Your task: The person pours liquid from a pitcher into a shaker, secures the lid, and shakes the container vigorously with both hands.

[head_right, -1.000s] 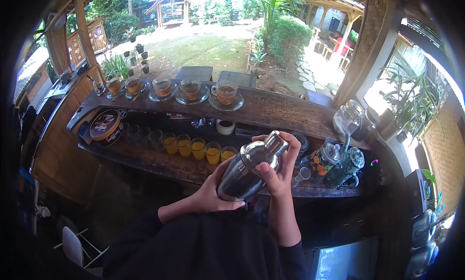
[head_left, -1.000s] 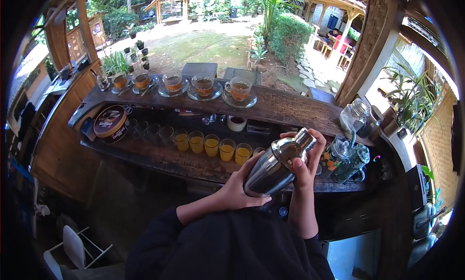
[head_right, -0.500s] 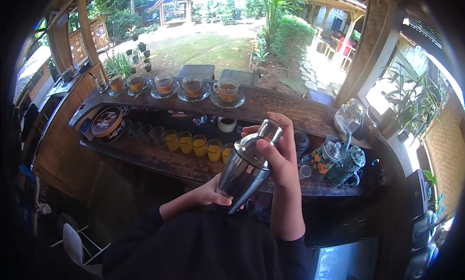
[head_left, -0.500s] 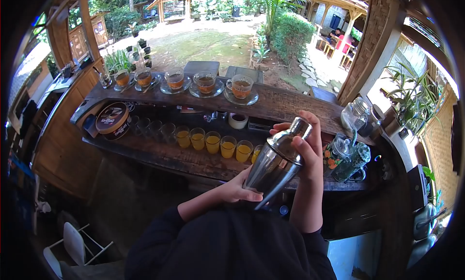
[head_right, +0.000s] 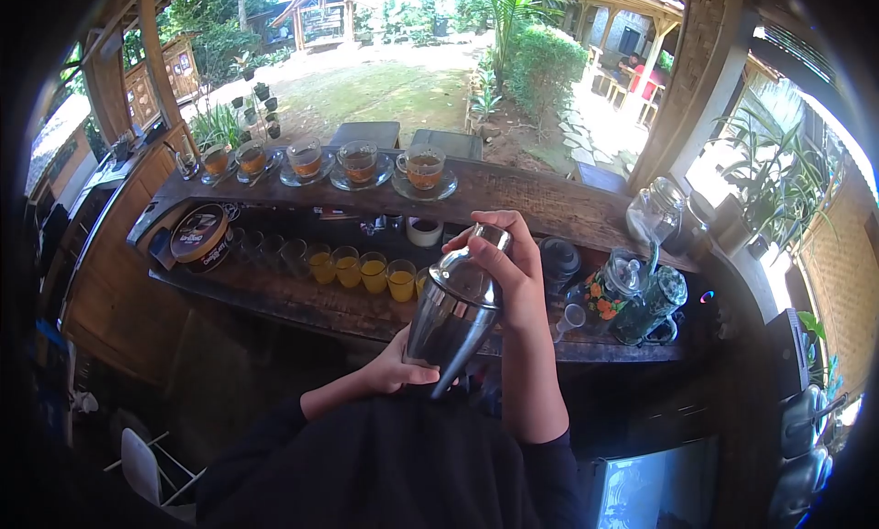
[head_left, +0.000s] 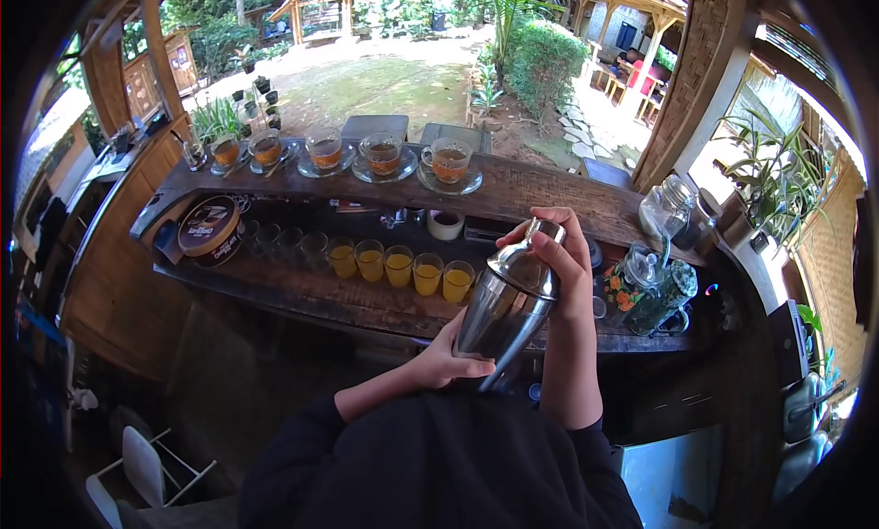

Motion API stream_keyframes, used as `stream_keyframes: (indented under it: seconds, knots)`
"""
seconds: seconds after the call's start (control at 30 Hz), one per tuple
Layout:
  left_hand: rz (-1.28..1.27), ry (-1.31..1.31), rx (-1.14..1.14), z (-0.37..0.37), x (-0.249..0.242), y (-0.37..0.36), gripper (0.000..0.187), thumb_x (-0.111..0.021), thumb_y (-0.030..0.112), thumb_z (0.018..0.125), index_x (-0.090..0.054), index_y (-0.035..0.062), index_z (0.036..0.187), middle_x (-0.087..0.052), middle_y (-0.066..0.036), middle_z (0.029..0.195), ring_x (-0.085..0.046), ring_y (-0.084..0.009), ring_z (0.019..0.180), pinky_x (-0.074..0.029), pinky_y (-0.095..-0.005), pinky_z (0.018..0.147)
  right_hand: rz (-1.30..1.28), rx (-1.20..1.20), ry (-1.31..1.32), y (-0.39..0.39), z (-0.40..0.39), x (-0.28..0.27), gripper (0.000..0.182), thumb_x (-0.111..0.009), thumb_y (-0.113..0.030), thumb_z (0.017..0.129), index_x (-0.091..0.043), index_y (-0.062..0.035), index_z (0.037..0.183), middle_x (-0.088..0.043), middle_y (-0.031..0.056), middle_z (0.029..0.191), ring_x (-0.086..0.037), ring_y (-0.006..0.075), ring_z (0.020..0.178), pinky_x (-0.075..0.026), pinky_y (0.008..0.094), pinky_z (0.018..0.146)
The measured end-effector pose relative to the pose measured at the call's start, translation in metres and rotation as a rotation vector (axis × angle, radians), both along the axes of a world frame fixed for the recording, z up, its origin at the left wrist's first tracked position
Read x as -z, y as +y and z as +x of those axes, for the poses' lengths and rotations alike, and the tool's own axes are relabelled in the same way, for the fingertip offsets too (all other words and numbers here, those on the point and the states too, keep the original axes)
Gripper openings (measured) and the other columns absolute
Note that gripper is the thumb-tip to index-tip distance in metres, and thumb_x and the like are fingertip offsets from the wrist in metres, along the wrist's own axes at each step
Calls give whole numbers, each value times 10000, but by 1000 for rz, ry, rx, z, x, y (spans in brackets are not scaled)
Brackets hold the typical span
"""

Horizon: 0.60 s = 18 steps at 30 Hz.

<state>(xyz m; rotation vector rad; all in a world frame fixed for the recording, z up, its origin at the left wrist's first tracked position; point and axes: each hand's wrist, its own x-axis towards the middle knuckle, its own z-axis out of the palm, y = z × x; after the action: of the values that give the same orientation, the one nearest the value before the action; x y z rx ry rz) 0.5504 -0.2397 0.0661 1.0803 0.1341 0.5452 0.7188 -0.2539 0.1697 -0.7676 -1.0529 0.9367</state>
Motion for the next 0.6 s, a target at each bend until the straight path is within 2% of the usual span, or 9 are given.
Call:
stream_keyframes:
  seconds: [0.2,0.33,0.4,0.43,0.47,0.53,0.57,0.6]
  knots:
    - [-9,-40,-55,5,8,-12,732,-706,148,698,-313,54,1308,-537,-119,1087,-615,-201,894,-508,-333,799,81,-57,-52,2,5,10,256,-560,-92,834,-504,-29,1075,-618,160,865,-625,219,827,-495,322,718]
    - [34,-33,-60,6,-7,-6,753,-701,131,724,-275,86,1343,-499,-127,1141,-615,-214,885,-512,-338,784,47,-39,3,2,10,16,251,-542,-96,840,-499,-35,1080,-615,154,867,-625,240,872,-504,335,732]
    - [-183,23,-35,3,-23,-3,789,-687,89,742,-214,116,1373,-474,-127,1160,-616,-221,867,-523,-353,757,8,47,126,2,17,21,281,-542,-107,842,-478,-50,1109,-606,165,916,-622,245,865,-501,342,752]
    - [-242,41,6,3,-16,4,740,-658,138,775,-208,161,1361,-480,-136,1159,-624,-277,840,-538,-406,697,-48,54,122,4,27,29,377,-565,-126,836,-433,-59,1182,-588,167,995,-604,241,913,-486,343,791]
    - [-236,31,-5,6,-10,12,740,-658,138,775,-208,161,1361,-480,-136,1159,-624,-277,840,-538,-406,697,-42,42,113,4,31,35,377,-565,-126,836,-433,-59,1182,-588,167,995,-604,241,913,-486,343,791]
    - [-528,16,154,7,-5,34,656,-609,216,800,-233,194,1337,-475,-153,1178,-625,-352,827,-542,-453,633,-124,288,-73,8,27,38,482,-588,-142,828,-373,-66,1253,-565,167,1060,-580,240,963,-470,347,821]
    - [-536,-51,204,8,-7,40,592,-574,258,799,-273,215,1307,-465,-165,1204,-618,-416,798,-535,-481,581,-82,321,-99,3,25,30,537,-606,-151,820,-344,-70,1281,-555,167,1085,-568,241,979,-463,351,832]
    - [-418,-94,289,3,-17,44,639,-564,237,787,-249,186,1341,-454,-164,1236,-597,-405,932,-536,-469,691,-40,357,-124,-11,17,10,592,-624,-160,811,-314,-74,1308,-545,166,1110,-555,242,996,-457,355,843]
